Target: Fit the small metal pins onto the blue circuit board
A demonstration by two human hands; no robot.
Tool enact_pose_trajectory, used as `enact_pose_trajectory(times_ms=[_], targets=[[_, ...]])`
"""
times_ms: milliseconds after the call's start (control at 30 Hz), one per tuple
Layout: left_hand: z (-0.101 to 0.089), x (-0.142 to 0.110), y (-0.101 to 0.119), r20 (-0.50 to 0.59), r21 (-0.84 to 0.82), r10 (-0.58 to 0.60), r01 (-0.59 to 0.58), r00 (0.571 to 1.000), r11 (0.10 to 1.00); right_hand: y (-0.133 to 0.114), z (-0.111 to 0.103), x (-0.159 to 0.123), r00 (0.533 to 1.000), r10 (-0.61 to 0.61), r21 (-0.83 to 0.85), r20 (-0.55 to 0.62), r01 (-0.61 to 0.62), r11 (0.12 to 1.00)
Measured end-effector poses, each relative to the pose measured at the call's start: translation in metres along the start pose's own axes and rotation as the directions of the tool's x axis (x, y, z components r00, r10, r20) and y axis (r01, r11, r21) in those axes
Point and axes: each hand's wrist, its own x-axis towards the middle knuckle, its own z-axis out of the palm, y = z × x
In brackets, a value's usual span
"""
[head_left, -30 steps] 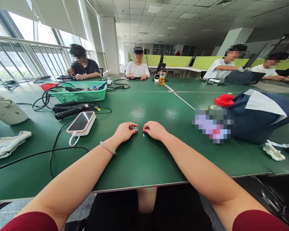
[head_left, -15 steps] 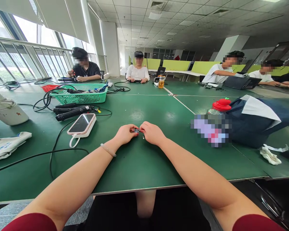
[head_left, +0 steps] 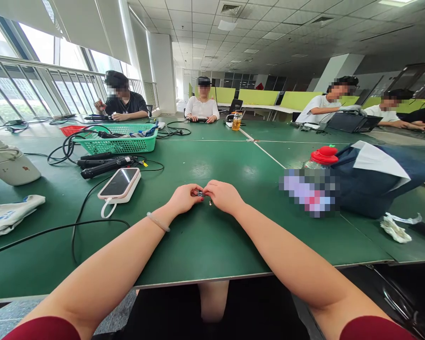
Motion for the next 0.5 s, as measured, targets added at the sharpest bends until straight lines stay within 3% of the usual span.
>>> enact_pose_trajectory(times_ms=[267,500], targets=[[-0.001,0.000,-0.001,0.026,0.022,-0.016,0.015,1.000,1.000,0.023,0.002,-0.002,0.980,0.044,0.296,0.196,-0.102,0.950],[0.002,0.001,-0.002,0.038,0.013,-0.002,0.001,0.999,1.000,0.024,0.010,0.000,0.979,0.011,0.259,0.202,-0.064,0.964]])
